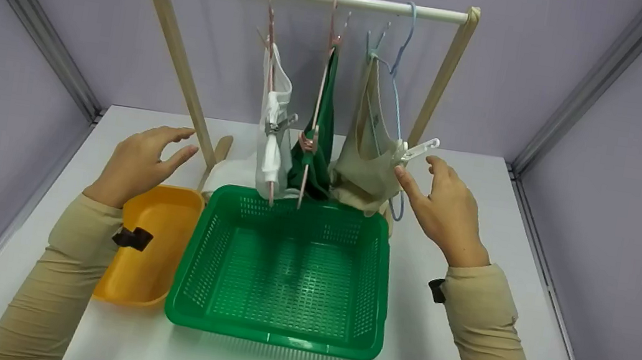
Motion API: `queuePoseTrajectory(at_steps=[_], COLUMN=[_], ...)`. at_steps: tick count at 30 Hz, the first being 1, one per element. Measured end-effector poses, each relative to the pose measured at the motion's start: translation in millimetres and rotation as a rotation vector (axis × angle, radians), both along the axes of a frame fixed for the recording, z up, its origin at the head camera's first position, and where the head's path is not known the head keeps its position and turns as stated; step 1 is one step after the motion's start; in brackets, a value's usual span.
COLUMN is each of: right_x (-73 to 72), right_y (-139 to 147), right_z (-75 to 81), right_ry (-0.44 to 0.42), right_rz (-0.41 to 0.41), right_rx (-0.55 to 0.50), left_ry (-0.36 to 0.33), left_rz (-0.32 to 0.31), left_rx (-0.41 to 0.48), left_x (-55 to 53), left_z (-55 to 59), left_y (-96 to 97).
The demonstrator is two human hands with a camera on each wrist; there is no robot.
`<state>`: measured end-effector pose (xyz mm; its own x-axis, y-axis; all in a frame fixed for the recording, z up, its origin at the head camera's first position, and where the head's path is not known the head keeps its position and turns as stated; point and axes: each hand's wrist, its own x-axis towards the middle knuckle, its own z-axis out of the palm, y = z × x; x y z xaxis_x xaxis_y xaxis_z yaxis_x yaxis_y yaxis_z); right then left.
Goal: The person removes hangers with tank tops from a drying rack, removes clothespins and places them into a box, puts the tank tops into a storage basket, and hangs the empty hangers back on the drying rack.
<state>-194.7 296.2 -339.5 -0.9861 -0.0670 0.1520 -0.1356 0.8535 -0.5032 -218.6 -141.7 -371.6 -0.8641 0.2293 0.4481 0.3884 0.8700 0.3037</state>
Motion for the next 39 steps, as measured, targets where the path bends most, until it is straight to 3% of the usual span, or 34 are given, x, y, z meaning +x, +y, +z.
queuePoseTrajectory(at_steps=[8, 17, 29, 39], right_x=[6.4, 11.7, 7.2, 0.4], right_y=[-10.5, -27.0, -41.1, -48.2], right_z=[-2.2, -7.9, -13.3, -21.3], right_ry=[0.050, 0.138, 0.254, 0.350], right_rz=[-0.027, -0.058, -0.161, -0.171], right_rx=[-0.082, -0.128, -0.190, -0.170], left_ry=[0.026, -0.103, -0.134, -0.193], left_rz=[-0.072, -0.088, -0.122, -0.161], left_rx=[0.055, 0.118, 0.135, 0.152], left_x=[7.9, 17.5, 25.2, 28.6], left_z=[-10.2, -27.3, -39.8, -54.1], left_y=[5.4, 13.1, 25.6, 36.9])
